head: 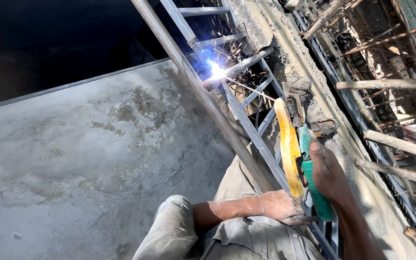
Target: Welding metal bars to a frame to create a ladder-like structure on a construction site
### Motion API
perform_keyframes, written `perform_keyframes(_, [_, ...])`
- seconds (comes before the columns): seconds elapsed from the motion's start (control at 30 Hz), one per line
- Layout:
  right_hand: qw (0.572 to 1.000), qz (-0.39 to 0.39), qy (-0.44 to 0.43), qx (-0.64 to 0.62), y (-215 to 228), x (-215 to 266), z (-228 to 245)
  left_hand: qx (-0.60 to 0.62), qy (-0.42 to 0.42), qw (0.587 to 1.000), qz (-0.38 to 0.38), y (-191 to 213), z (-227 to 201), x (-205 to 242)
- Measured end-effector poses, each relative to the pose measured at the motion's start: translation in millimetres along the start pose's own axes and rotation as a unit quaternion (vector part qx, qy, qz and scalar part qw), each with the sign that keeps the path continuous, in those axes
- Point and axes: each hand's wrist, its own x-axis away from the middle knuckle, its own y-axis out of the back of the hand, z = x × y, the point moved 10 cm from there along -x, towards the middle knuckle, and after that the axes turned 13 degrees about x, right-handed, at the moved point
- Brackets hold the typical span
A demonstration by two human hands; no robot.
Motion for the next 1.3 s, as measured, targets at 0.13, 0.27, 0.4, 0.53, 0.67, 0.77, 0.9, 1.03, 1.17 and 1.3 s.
perform_keyframes(0.13, [0.998,-0.036,0.051,-0.013,0.6,0.2,-15.3,-0.020,0.065,0.993,0.100,-32.9,23.3,12.1])
perform_keyframes(0.27, [0.999,-0.027,0.034,0.006,5.2,0.2,-11.7,-0.024,0.079,0.994,0.070,-18.4,16.2,8.1])
perform_keyframes(0.4, [0.999,-0.022,0.027,0.003,4.7,-3.2,-3.2,-0.030,0.091,0.990,0.102,-29.0,26.5,10.0])
perform_keyframes(0.53, [0.999,-0.008,0.034,-0.008,0.2,-0.4,-3.9,-0.007,0.071,0.995,0.076,-23.4,16.0,8.3])
perform_keyframes(0.67, [0.999,0.008,0.037,-0.012,-3.7,-2.5,1.2,-0.024,0.075,0.992,0.095,-38.0,31.1,14.4])
perform_keyframes(0.77, [0.999,0.008,0.043,-0.011,-3.6,-5.0,1.8,-0.011,0.048,0.998,0.029,-8.0,7.7,3.9])
perform_keyframes(0.9, [0.999,0.012,0.035,-0.006,-4.6,-4.4,-1.8,-0.023,0.050,0.998,0.033,-20.2,17.4,9.1])
perform_keyframes(1.03, [0.999,-0.003,0.048,-0.017,-3.6,-5.1,-4.6,-0.036,0.071,0.993,0.083,-31.8,25.0,11.9])
perform_keyframes(1.17, [1.000,0.010,0.025,0.002,-2.3,-3.0,1.4,-0.017,0.062,0.995,0.080,-28.5,23.5,9.9])
perform_keyframes(1.3, [0.999,0.010,0.038,-0.008,-1.7,-3.5,3.6,0.014,0.012,1.000,0.006,-1.4,-1.0,1.0])
